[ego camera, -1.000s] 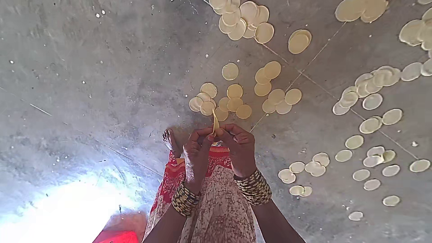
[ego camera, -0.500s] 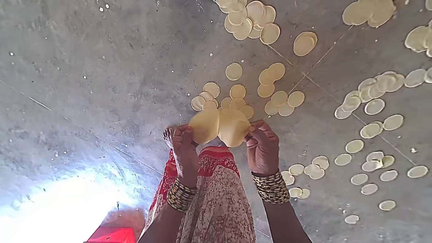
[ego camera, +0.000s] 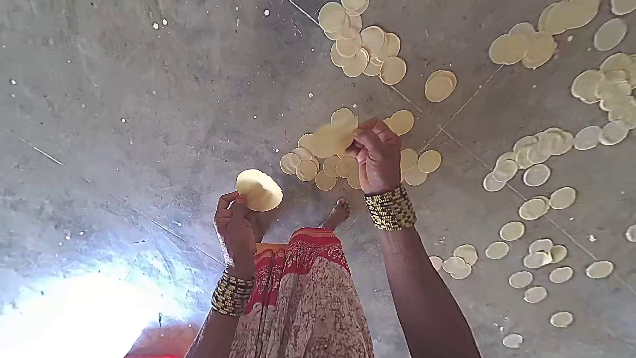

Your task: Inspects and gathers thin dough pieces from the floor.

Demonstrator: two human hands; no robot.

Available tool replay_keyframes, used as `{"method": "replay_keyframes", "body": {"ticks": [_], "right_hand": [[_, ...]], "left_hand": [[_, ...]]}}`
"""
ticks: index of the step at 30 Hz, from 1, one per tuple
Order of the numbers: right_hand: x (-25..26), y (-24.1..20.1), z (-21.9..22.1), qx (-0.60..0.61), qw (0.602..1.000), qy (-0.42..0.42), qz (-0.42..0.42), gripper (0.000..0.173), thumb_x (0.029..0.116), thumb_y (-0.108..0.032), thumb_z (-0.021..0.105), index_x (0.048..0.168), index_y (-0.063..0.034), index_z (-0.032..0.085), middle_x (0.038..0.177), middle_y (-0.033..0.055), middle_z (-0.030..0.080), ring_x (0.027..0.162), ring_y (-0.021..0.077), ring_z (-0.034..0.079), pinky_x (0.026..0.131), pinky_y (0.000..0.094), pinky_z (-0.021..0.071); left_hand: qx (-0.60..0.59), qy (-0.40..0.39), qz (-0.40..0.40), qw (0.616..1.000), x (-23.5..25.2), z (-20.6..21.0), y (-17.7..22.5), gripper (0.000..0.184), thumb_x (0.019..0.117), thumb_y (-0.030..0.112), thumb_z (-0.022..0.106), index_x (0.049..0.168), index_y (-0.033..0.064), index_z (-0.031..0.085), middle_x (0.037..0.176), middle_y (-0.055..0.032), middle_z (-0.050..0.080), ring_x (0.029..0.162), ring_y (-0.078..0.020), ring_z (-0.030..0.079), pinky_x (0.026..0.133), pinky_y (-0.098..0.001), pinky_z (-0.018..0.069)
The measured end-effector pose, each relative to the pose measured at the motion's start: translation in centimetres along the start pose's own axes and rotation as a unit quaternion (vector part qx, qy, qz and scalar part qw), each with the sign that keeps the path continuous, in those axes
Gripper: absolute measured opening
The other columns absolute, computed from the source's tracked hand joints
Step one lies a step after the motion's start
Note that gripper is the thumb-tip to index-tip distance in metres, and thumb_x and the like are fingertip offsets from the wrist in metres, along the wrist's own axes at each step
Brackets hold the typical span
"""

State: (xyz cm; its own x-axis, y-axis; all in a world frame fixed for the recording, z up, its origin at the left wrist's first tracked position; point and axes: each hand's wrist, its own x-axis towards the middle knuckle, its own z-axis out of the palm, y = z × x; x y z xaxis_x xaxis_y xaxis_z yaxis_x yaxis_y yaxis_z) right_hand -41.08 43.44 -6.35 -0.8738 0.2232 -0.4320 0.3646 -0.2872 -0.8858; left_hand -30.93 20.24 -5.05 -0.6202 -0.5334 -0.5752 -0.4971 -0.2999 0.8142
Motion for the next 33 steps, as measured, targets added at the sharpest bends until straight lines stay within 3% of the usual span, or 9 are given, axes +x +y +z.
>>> {"method": "replay_keyframes", "body": {"ticks": [5, 7, 9, 16, 20, 24, 28, 31, 33], "right_hand": [[5.7, 4.1, 0.7, 0.016, 0.997, 0.072, 0.026, 0.01, 0.1017, 0.0, 0.051, 0.094, -0.0049, 0.056, 0.081, 0.0024, 0.069, 0.071, 0.0122, 0.072, 0.071, 0.0309, 0.0651], [6.7, 7.5, -0.8, -0.091, 0.989, 0.065, 0.094, 0.018, 0.1025, -0.003, 0.056, 0.117, 0.007, 0.059, 0.101, 0.0145, 0.07, 0.082, 0.0169, 0.072, 0.078, 0.0317, 0.0621], [5.7, 10.1, -2.0, -0.203, 0.967, 0.024, 0.15, 0.035, 0.1041, -0.012, 0.058, 0.134, 0.0064, 0.054, 0.117, 0.0205, 0.068, 0.092, 0.0213, 0.071, 0.085, 0.0364, 0.0596], [-3.6, 8.9, -0.1, -0.11, 0.93, -0.217, 0.274, 0.047, 0.1082, -0.034, 0.044, 0.138, 0.0003, 0.055, 0.127, 0.0099, 0.067, 0.111, 0.0151, 0.066, 0.091, 0.0333, 0.0557], [-5.3, 6.2, 0.6, 0.03, 0.926, -0.262, 0.27, 0.012, 0.0968, -0.013, 0.063, 0.106, -0.0049, 0.066, 0.088, -0.0015, 0.072, 0.079, 0.0054, 0.069, 0.073, 0.0235, 0.0577], [-4.0, 1.2, 1.4, -0.012, 0.971, -0.197, 0.135, 0.008, 0.096, -0.002, 0.061, 0.099, -0.0058, 0.067, 0.085, -0.0016, 0.072, 0.08, 0.0064, 0.07, 0.078, 0.0271, 0.0606], [0.2, -0.7, 0.8, -0.066, 0.997, 0.027, 0.012, 0.009, 0.0996, -0.005, 0.06, 0.103, -0.0104, 0.067, 0.088, -0.0041, 0.07, 0.079, 0.005, 0.067, 0.072, 0.0252, 0.0589], [3.2, 1.8, -1.5, -0.081, 0.971, 0.203, 0.096, 0.021, 0.1063, -0.006, 0.05, 0.123, 0.0055, 0.055, 0.096, 0.0103, 0.062, 0.076, 0.013, 0.065, 0.068, 0.0284, 0.0583], [3.1, 4.4, -3.6, -0.111, 0.945, 0.238, 0.194, 0.026, 0.1101, -0.015, 0.044, 0.124, 0.0049, 0.053, 0.091, 0.0103, 0.067, 0.072, 0.0126, 0.068, 0.065, 0.026, 0.0594]], "left_hand": [[-0.004, -0.032, 0.007, 0.999, -0.3, 0.3, -0.8, 0.017, 0.1044, -0.004, 0.039, 0.103, 0.002, 0.055, 0.078, -0.0012, 0.072, 0.067, -0.0126, 0.073, 0.065, -0.0302, 0.0649], [-0.006, -0.051, 0.0, 0.999, -0.4, 0.3, -1.3, 0.017, 0.1043, -0.003, 0.04, 0.104, 0.0027, 0.056, 0.078, -0.0012, 0.072, 0.068, -0.0124, 0.073, 0.065, -0.0297, 0.0646], [0.0, -0.068, -0.003, 0.998, -0.6, 0.5, -1.8, 0.015, 0.1037, -0.002, 0.042, 0.104, 0.0024, 0.057, 0.08, -0.0012, 0.073, 0.069, -0.0121, 0.074, 0.065, -0.0293, 0.0647], [0.022, -0.2, -0.064, 0.977, -1.8, 0.7, -2.6, 0.012, 0.1024, -0.001, 0.048, 0.107, -0.001, 0.059, 0.081, -0.004, 0.074, 0.07, -0.0142, 0.074, 0.065, -0.0313, 0.0649], [0.034, -0.231, -0.067, 0.97, -2.2, 0.8, -1.3, 0.011, 0.1017, 0.001, 0.049, 0.106, 0.0001, 0.06, 0.081, -0.0024, 0.073, 0.071, -0.0119, 0.073, 0.065, -0.0282, 0.0631], [-0.009, -0.236, -0.05, 0.97, -2.5, -0.4, -0.3, 0.019, 0.1028, 0.001, 0.046, 0.118, -0.0044, 0.057, 0.106, -0.0126, 0.075, 0.092, -0.0224, 0.076, 0.079, -0.0359, 0.0647], [-0.005, -0.192, -0.053, 0.98, -3.1, -3.9, -0.3, 0.025, 0.1037, 0.005, 0.043, 0.123, -0.0059, 0.057, 0.113, -0.0152, 0.073, 0.098, -0.0243, 0.074, 0.083, -0.0354, 0.0635], [0.015, -0.165, -0.063, 0.984, -4.1, -8.5, -0.7, 0.027, 0.1051, 0.009, 0.042, 0.122, -0.0044, 0.058, 0.114, -0.0138, 0.073, 0.098, -0.0239, 0.074, 0.084, -0.0357, 0.063], [0.024, -0.144, -0.074, 0.986, -4.9, -12.1, -1.1, 0.03, 0.1055, 0.012, 0.041, 0.122, -0.0037, 0.059, 0.116, -0.0139, 0.073, 0.1, -0.0247, 0.074, 0.085, -0.0367, 0.0628]]}}
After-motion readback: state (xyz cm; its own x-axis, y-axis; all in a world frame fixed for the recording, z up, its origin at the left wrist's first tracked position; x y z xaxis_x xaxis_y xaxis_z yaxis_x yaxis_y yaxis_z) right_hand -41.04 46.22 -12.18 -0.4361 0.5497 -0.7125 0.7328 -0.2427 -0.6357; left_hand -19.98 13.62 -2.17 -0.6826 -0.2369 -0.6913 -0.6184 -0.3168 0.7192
